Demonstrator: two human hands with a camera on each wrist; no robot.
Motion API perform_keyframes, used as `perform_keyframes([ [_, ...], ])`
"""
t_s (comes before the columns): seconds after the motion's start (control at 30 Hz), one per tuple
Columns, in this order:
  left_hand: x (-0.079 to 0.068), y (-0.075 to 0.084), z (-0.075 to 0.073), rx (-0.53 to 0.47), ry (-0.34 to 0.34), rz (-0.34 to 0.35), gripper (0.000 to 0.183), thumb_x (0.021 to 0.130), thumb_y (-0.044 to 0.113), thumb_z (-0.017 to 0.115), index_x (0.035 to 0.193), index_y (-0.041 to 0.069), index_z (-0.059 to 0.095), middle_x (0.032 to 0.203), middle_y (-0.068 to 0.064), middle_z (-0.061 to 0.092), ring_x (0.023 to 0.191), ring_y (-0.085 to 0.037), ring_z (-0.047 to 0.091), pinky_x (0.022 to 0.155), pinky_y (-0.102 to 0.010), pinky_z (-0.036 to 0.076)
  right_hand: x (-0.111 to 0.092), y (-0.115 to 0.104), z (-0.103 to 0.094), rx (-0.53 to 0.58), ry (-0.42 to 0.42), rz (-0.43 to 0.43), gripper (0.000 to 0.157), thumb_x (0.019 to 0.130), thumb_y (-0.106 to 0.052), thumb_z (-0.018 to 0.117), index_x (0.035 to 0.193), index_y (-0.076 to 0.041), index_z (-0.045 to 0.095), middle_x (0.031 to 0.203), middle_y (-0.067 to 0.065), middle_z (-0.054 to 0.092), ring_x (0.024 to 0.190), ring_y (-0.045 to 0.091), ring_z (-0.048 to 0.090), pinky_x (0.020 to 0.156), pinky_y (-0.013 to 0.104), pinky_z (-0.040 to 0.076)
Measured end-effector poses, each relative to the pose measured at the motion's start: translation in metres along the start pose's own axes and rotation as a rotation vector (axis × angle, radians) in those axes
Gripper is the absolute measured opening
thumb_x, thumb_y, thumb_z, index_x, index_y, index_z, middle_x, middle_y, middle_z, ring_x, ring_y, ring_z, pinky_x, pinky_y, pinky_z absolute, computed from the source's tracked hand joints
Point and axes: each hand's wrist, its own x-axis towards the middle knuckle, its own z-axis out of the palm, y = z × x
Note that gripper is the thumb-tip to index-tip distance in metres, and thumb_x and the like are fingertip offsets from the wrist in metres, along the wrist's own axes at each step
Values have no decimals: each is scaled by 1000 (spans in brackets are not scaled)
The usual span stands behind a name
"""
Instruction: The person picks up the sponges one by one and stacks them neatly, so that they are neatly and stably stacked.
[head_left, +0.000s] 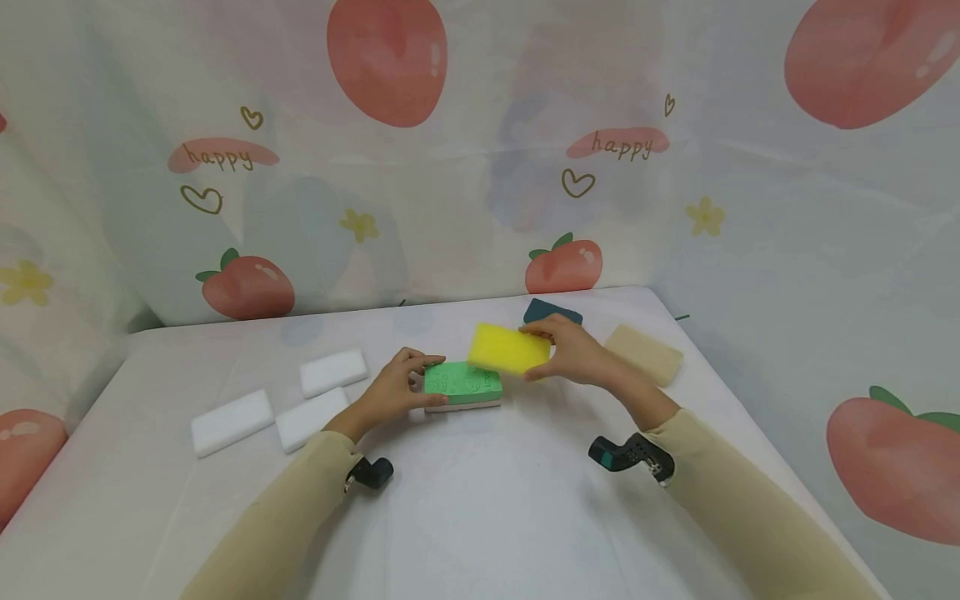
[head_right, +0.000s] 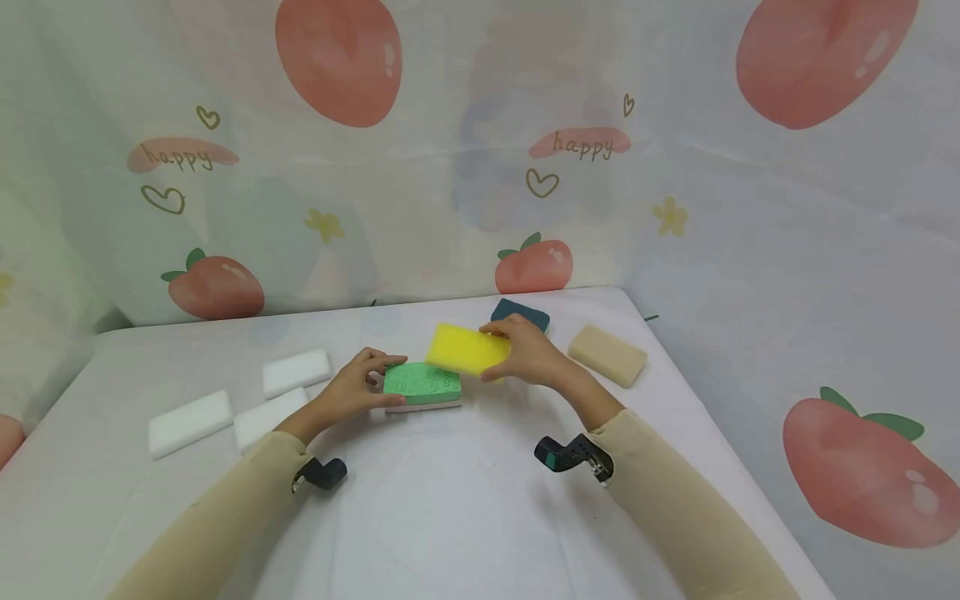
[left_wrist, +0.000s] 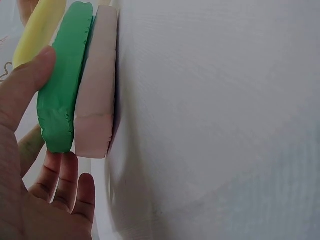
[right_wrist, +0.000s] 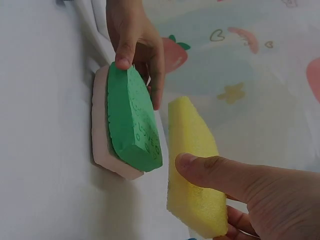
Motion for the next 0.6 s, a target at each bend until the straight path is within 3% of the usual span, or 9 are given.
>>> perform_keyframes([
  [0.6, -1, 0, -2, -6, -16, -12, 70, 78, 34, 84, 141, 21, 55, 126, -5, 48, 115, -26, 53, 98, -45, 46, 9, -14, 10, 7, -34, 0, 72, 72, -22, 89, 136, -9, 58, 124, 13, 54, 117, 30, 51, 105, 44, 44],
])
